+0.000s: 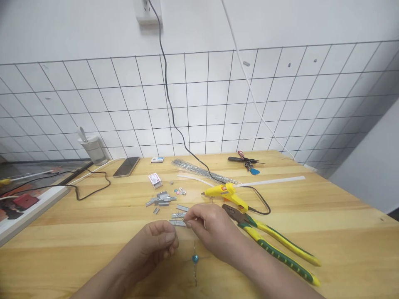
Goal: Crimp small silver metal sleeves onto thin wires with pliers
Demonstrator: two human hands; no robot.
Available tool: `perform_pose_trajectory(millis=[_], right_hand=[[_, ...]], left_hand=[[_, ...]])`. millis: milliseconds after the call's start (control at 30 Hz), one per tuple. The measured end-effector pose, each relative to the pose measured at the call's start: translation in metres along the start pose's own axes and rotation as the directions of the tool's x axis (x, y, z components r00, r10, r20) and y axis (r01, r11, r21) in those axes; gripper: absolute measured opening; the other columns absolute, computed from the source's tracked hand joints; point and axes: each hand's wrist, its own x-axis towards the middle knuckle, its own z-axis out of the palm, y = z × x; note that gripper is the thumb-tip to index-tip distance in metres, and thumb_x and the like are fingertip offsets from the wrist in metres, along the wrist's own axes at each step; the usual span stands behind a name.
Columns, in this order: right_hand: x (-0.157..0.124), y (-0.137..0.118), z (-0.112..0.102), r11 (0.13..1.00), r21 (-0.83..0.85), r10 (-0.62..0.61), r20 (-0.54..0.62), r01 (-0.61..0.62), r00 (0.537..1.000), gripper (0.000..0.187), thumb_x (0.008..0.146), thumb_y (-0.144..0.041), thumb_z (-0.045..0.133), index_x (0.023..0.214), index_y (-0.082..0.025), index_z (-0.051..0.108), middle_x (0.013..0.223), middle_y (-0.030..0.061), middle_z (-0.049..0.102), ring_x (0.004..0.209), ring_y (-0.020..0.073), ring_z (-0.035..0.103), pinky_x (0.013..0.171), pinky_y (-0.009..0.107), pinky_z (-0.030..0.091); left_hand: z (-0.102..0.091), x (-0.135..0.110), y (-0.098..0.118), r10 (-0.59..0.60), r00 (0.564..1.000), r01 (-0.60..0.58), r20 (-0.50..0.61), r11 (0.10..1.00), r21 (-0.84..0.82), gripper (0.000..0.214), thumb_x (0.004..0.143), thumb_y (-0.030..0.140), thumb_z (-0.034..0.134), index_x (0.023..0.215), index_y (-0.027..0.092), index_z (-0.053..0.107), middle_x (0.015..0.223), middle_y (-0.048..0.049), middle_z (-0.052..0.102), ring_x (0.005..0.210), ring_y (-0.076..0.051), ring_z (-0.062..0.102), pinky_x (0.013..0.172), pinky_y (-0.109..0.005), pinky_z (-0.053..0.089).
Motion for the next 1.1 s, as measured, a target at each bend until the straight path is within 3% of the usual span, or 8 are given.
perform_pose_trajectory(millis=[233,533,667,733,833,933,1100], right_hand=[[-0.003,-0.006,0.003,0.997,-0.011,-0.074,0.067,0.075,0.995,0.015,0.079,-0.017,0.047,0.072,-0.019,0.060,0.069,-0.0012,0.062,0.064,0.0099,0.053,0.060,0.021,0.038],[-0.003,0.000,0.008,0.988,0.108,0.092,0.153,-0.110,0.984,0.014,0.073,-0.016,0.050,0.069,-0.020,0.063,0.062,-0.0021,0.059,0.058,0.0098,0.048,0.051,0.020,0.033],[-0.003,0.004,0.012,0.910,0.266,0.252,0.252,-0.317,0.934,0.011,0.071,-0.021,0.053,0.069,-0.019,0.064,0.055,-0.0038,0.052,0.050,0.0080,0.041,0.044,0.020,0.028],[-0.002,0.007,0.015,0.869,0.328,0.283,0.285,-0.371,0.916,0.010,0.070,-0.022,0.055,0.069,-0.018,0.063,0.056,-0.0032,0.055,0.051,0.0082,0.044,0.046,0.020,0.031],[0.000,0.011,0.019,0.788,0.467,0.271,0.323,-0.402,0.907,0.007,0.067,-0.020,0.058,0.074,-0.017,0.059,0.061,-0.0018,0.062,0.057,0.0101,0.053,0.051,0.020,0.037],[0.000,0.014,0.022,0.685,0.594,0.239,0.364,-0.421,0.900,0.021,0.064,-0.019,0.062,0.082,-0.019,0.051,0.059,-0.0037,0.064,0.058,0.0120,0.058,0.055,0.022,0.041],[-0.002,0.012,0.022,0.636,0.647,0.200,0.390,-0.422,0.899,0.030,0.065,-0.019,0.063,0.089,-0.020,0.045,0.063,-0.0034,0.066,0.061,0.0136,0.061,0.058,0.024,0.043]], left_hand=[[0.001,0.000,-0.001,0.020,0.999,-0.019,-0.042,0.999,0.041,0.026,0.054,0.024,0.080,0.069,0.014,0.061,0.053,-0.0017,0.065,0.045,-0.007,0.054,0.044,-0.015,0.036],[0.005,0.001,-0.003,0.114,0.981,-0.077,-0.159,0.972,0.222,0.027,0.051,0.028,0.080,0.067,0.013,0.065,0.054,-0.0024,0.066,0.046,-0.009,0.055,0.046,-0.019,0.038],[0.003,0.003,-0.004,0.123,0.980,-0.083,-0.154,0.966,0.244,0.026,0.050,0.029,0.080,0.064,0.012,0.066,0.053,-0.0022,0.065,0.045,-0.009,0.054,0.044,-0.019,0.037],[0.002,0.003,-0.004,0.115,0.981,-0.070,-0.159,0.962,0.262,0.026,0.050,0.030,0.080,0.064,0.012,0.067,0.054,-0.0028,0.065,0.046,-0.009,0.053,0.045,-0.019,0.037],[0.000,0.003,-0.003,0.093,0.984,-0.049,-0.151,0.961,0.273,0.025,0.050,0.031,0.080,0.062,0.013,0.068,0.052,-0.0022,0.064,0.045,-0.008,0.051,0.045,-0.019,0.036],[0.000,0.003,-0.003,0.075,0.993,-0.049,-0.086,0.961,0.273,0.024,0.051,0.033,0.079,0.059,0.013,0.068,0.049,-0.0013,0.061,0.044,-0.007,0.048,0.044,-0.019,0.033],[-0.001,0.003,-0.004,0.038,0.999,-0.028,-0.026,0.950,0.311,0.027,0.052,0.036,0.078,0.061,0.011,0.070,0.051,-0.0031,0.061,0.045,-0.008,0.048,0.041,-0.019,0.030]])
